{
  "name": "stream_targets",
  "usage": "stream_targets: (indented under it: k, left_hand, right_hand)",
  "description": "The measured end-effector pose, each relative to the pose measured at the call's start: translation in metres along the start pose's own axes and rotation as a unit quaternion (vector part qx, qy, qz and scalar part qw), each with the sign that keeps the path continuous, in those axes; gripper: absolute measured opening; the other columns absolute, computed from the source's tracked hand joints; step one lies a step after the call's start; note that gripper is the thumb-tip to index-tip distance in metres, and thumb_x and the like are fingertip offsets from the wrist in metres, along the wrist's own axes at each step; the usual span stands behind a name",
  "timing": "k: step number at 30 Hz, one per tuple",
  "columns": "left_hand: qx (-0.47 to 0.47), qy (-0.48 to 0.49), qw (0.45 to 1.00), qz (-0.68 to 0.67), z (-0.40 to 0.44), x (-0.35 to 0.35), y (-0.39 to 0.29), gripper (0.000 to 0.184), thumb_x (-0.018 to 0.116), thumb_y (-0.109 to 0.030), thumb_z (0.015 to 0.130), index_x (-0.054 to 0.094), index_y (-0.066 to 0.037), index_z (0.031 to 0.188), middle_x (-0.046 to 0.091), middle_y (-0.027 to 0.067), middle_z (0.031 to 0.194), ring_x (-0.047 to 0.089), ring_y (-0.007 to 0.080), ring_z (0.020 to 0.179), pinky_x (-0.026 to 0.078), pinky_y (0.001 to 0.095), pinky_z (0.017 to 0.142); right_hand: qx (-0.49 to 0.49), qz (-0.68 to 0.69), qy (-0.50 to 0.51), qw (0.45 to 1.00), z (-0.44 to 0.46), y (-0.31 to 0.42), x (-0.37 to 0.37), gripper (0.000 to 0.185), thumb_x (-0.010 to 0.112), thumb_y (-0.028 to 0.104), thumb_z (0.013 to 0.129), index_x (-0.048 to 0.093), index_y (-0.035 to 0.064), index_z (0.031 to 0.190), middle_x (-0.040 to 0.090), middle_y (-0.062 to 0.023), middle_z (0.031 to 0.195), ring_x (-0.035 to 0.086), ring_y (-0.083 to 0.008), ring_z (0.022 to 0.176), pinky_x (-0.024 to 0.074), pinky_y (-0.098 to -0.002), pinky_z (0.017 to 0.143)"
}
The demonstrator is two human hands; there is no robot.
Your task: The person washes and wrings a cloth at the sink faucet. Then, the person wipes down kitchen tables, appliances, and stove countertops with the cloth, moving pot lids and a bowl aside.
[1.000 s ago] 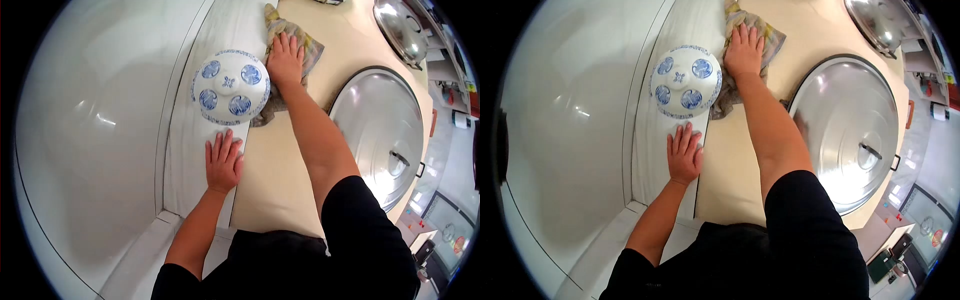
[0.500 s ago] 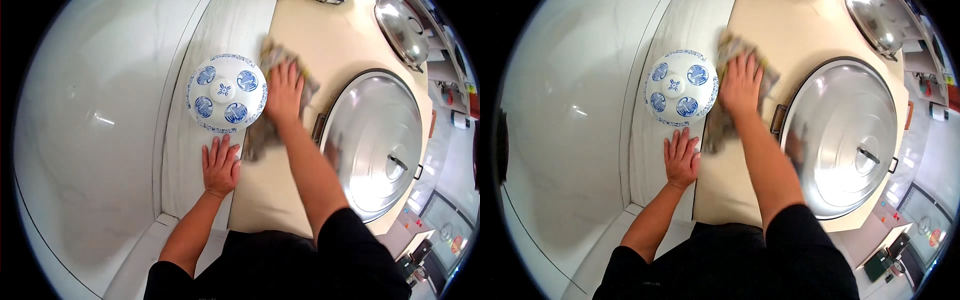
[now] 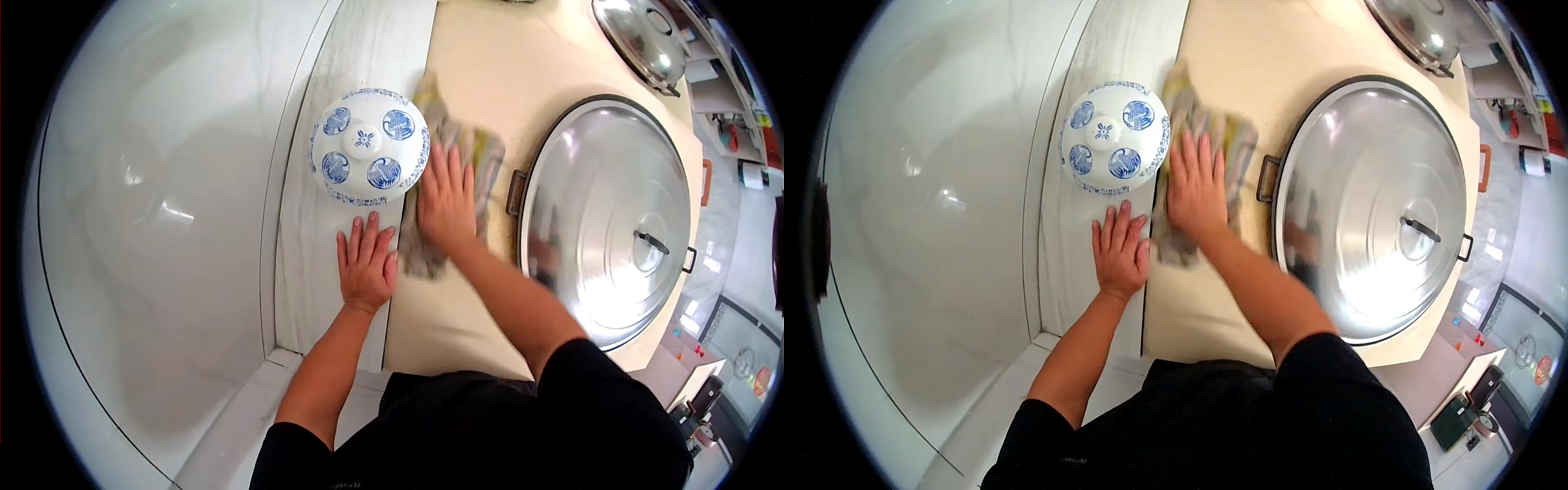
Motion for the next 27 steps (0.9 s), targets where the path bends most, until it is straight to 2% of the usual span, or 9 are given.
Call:
stream_targets:
  k: [4, 7, 13, 15, 17, 19, 23, 26, 27]
  left_hand:
    - [0.002, 0.002, 1.0, 0.001, -0.002, 0.004, 0.002, 0.044, 0.063, -0.03, 0.099, 0.068, -0.017, 0.141, 0.045, 0.0071, 0.169, 0.037, 0.0333, 0.158, 0.021, 0.06, 0.13]
    - [-0.001, 0.008, 1.0, -0.003, -0.001, -0.001, 0.0, 0.045, 0.063, -0.03, 0.099, 0.067, -0.017, 0.142, 0.044, 0.0067, 0.17, 0.036, 0.033, 0.158, 0.021, 0.0605, 0.13]
    - [0.003, 0.005, 1.0, -0.002, 0.0, 0.0, 0.0, 0.045, 0.063, -0.031, 0.099, 0.067, -0.018, 0.142, 0.043, 0.0068, 0.17, 0.037, 0.0344, 0.157, 0.022, 0.0613, 0.129]
    - [0.001, 0.003, 1.0, -0.01, 0.0, -0.001, -0.001, 0.044, 0.063, -0.031, 0.099, 0.067, -0.018, 0.142, 0.044, 0.0067, 0.17, 0.037, 0.0347, 0.157, 0.022, 0.0614, 0.129]
    - [-0.004, 0.007, 1.0, -0.017, 0.0, 0.0, 0.0, 0.043, 0.063, -0.031, 0.1, 0.067, -0.018, 0.141, 0.044, 0.0065, 0.17, 0.037, 0.0349, 0.157, 0.022, 0.0616, 0.129]
    - [0.002, -0.005, 1.0, -0.019, -0.002, -0.001, 0.004, 0.043, 0.063, -0.03, 0.099, 0.068, -0.017, 0.14, 0.045, 0.0069, 0.169, 0.038, 0.0355, 0.157, 0.022, 0.0617, 0.129]
    - [0.001, -0.017, 0.999, -0.031, -0.003, -0.001, 0.001, 0.043, 0.064, -0.028, 0.099, 0.069, -0.017, 0.139, 0.046, 0.0075, 0.168, 0.039, 0.0349, 0.156, 0.022, 0.0605, 0.129]
    - [-0.011, -0.01, 0.999, -0.031, -0.001, -0.002, 0.002, 0.043, 0.067, -0.026, 0.097, 0.069, -0.018, 0.139, 0.046, 0.0068, 0.169, 0.039, 0.0331, 0.156, 0.023, 0.0592, 0.129]
    - [-0.013, -0.02, 0.999, -0.033, 0.002, -0.001, 0.002, 0.043, 0.067, -0.027, 0.097, 0.069, -0.018, 0.139, 0.046, 0.006, 0.169, 0.039, 0.033, 0.156, 0.023, 0.0601, 0.129]
  right_hand:
    - [-0.05, 0.054, 0.128, 0.989, -0.155, 0.039, -0.03, 0.062, 0.056, 0.023, 0.1, 0.048, 0.0003, 0.157, 0.03, -0.0242, 0.173, 0.026, -0.0465, 0.161, 0.022, -0.064, 0.127]
    - [-0.066, 0.059, 0.169, 0.982, -0.178, 0.04, -0.041, 0.06, 0.056, 0.029, 0.101, 0.052, 0.0011, 0.154, 0.031, -0.0238, 0.173, 0.028, -0.045, 0.16, 0.0229, -0.0628, 0.127]
    - [-0.011, -0.031, 0.076, 0.997, -0.037, 0.009, -0.009, 0.056, 0.061, 0.031, 0.097, 0.056, -0.0004, 0.143, 0.035, -0.0258, 0.17, 0.029, -0.0429, 0.16, 0.022, -0.0635, 0.127]
    - [0.018, -0.071, -0.033, 0.997, 0.046, -0.018, 0.011, 0.053, 0.053, 0.033, 0.102, 0.057, 0.0002, 0.144, 0.039, -0.0237, 0.169, 0.027, -0.0415, 0.161, 0.0193, -0.0639, 0.128]
    - [0.04, -0.104, -0.049, 0.993, 0.123, -0.044, 0.023, 0.054, 0.051, 0.033, 0.103, 0.056, 0.0004, 0.146, 0.04, -0.0215, 0.169, 0.027, -0.0419, 0.161, 0.0185, -0.0622, 0.128]
    - [0.016, -0.048, -0.098, 0.994, 0.153, -0.067, 0.04, 0.055, 0.049, 0.033, 0.103, 0.056, 0.0001, 0.147, 0.043, -0.0204, 0.167, 0.029, -0.0421, 0.159, 0.0182, -0.0607, 0.129]
    - [0.01, -0.043, -0.103, 0.994, 0.061, -0.024, 0.02, 0.057, 0.057, 0.023, 0.1, 0.052, 0.0003, 0.152, 0.042, -0.0218, 0.167, 0.033, -0.0438, 0.158, 0.0255, -0.0622, 0.127]
    - [-0.018, -0.005, -0.011, 1.0, -0.052, 0.018, 0.008, 0.067, 0.061, 0.025, 0.097, 0.047, 0.0002, 0.157, 0.037, -0.0241, 0.17, 0.031, -0.0447, 0.159, 0.0234, -0.0626, 0.127]
    - [-0.027, -0.014, -0.015, 0.999, -0.043, 0.015, 0.006, 0.067, 0.061, 0.026, 0.097, 0.047, 0.0001, 0.157, 0.037, -0.0242, 0.169, 0.031, -0.0449, 0.159, 0.0232, -0.0625, 0.127]
Point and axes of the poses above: each hand's wrist, its own z-axis towards the middle knuckle, its own x-axis out of the palm, y = z × x, the point moved 2 cm from there along z, towards the middle knuckle
